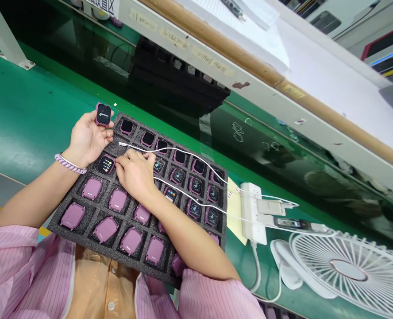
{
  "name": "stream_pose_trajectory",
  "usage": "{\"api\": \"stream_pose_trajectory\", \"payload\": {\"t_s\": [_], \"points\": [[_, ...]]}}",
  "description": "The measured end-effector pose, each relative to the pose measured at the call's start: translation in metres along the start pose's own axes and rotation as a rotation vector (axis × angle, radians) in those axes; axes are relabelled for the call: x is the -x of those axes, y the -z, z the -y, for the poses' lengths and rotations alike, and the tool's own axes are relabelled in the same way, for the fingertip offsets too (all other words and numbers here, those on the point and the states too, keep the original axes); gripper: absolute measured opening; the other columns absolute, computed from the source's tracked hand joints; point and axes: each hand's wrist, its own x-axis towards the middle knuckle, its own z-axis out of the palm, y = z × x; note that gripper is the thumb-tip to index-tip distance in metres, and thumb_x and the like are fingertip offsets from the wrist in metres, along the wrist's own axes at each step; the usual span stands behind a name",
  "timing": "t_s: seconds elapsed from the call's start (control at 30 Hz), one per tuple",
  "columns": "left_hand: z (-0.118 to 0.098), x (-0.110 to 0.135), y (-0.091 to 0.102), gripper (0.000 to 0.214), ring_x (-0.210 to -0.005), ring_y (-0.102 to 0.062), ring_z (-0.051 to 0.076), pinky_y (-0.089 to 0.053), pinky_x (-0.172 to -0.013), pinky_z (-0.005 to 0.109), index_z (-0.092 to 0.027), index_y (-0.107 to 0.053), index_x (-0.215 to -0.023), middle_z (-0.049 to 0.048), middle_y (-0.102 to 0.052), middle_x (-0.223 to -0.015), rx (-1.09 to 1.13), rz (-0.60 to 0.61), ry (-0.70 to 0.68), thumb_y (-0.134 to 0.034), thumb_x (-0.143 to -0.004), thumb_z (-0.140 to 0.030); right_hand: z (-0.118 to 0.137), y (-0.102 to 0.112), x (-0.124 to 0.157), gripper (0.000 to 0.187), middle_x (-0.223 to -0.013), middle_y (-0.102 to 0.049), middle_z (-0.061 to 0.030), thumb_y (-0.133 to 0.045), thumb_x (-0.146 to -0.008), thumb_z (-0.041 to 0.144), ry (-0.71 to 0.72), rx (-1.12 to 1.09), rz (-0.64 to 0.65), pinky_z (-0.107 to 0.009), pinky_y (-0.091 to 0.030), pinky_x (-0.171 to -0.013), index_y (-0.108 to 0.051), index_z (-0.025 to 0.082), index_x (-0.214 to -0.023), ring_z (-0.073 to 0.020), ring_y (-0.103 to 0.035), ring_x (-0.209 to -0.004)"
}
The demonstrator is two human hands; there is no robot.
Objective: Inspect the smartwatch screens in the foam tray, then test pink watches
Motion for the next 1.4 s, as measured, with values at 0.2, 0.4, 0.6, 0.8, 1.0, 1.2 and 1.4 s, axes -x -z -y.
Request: {"api": "stream_pose_trajectory", "payload": {"t_s": [0.2, 0.4, 0.6, 0.8, 1.0, 1.2, 1.4], "points": [[0.004, -0.003, 0.002, 0.025, -0.047, -0.051, 0.008, -0.04, -0.047, 0.02, -0.019, -0.06, -0.083, -0.001, -0.061, -0.064, -0.004, -0.013, -0.021, -0.055, -0.102, -0.034, 0.0, -0.002, -0.001, 0.017, -0.098, -0.071, -0.004, -0.064, -0.101, 0.016, -0.002, -0.017, -0.026, -0.04, -0.023, -0.086, -0.08, 0.022, -0.098, -0.0212, -0.063, -0.09], [0.007, -0.005, 0.004, 0.024, -0.048, -0.05, 0.008, -0.039, -0.048, 0.02, -0.02, -0.058, -0.081, -0.001, -0.062, -0.066, -0.01, -0.01, -0.031, -0.062, -0.099, -0.035, 0.002, -0.001, -0.003, 0.017, -0.099, -0.071, -0.0051, -0.063, -0.1, 0.015, -0.015, -0.008, -0.001, -0.041, -0.024, -0.087, -0.079, 0.021, -0.097, -0.0231, -0.064, -0.094], [0.009, -0.004, 0.004, 0.023, -0.048, -0.05, 0.008, -0.041, -0.05, 0.02, -0.02, -0.059, -0.083, -0.0013, -0.063, -0.066, -0.025, 0.001, -0.012, -0.064, -0.098, -0.037, -0.003, 0.001, 0.002, 0.023, -0.108, -0.07, -0.0072, -0.057, -0.101, 0.017, 0.037, -0.037, -0.104, -0.042, -0.027, -0.091, -0.076, 0.019, -0.115, -0.0237, -0.064, -0.101], [0.009, -0.003, 0.003, 0.022, -0.046, -0.049, 0.008, -0.04, -0.048, 0.02, -0.021, -0.059, -0.082, -0.0011, -0.062, -0.065, -0.016, -0.005, -0.009, -0.061, -0.099, -0.035, -0.011, 0.007, 0.009, 0.029, -0.111, -0.069, -0.0053, -0.053, -0.099, 0.018, 0.325, 0.144, -0.128, -0.049, -0.021, -0.101, -0.079, 0.028, -0.101, -0.0249, -0.058, -0.099], [0.009, -0.003, 0.003, 0.022, -0.046, -0.048, 0.008, -0.039, -0.047, 0.021, -0.021, -0.059, -0.082, -0.0016, -0.062, -0.064, -0.022, -0.011, -0.006, -0.064, -0.097, -0.037, 0.002, 0.008, 0.009, 0.035, -0.121, -0.069, -0.0067, -0.046, -0.105, 0.017, 0.335, 0.226, -0.054, -0.05, -0.019, -0.104, -0.078, 0.029, -0.109, -0.026, -0.056, -0.102], [0.009, -0.003, 0.004, 0.022, -0.047, -0.049, 0.009, -0.041, -0.049, 0.023, -0.022, -0.06, -0.081, -0.0013, -0.062, -0.064, -0.021, 0.0, -0.003, -0.062, -0.098, -0.036, 0.006, 0.0, 0.009, 0.043, -0.129, -0.068, -0.0089, -0.045, -0.103, 0.01, 0.397, 0.262, -0.095, -0.051, -0.02, -0.106, -0.074, 0.03, -0.128, -0.0273, -0.056, -0.105], [0.006, -0.005, 0.006, 0.023, -0.047, -0.049, 0.009, -0.041, -0.048, 0.024, -0.022, -0.06, -0.082, -0.0011, -0.062, -0.065, -0.019, 0.006, -0.009, -0.062, -0.098, -0.038, 0.003, 0.0, 0.008, 0.042, -0.13, -0.065, -0.0111, -0.045, -0.103, 0.008, 0.216, 0.2, -0.123, -0.05, -0.02, -0.109, -0.07, 0.026, -0.132, -0.0269, -0.057, -0.111]]}}
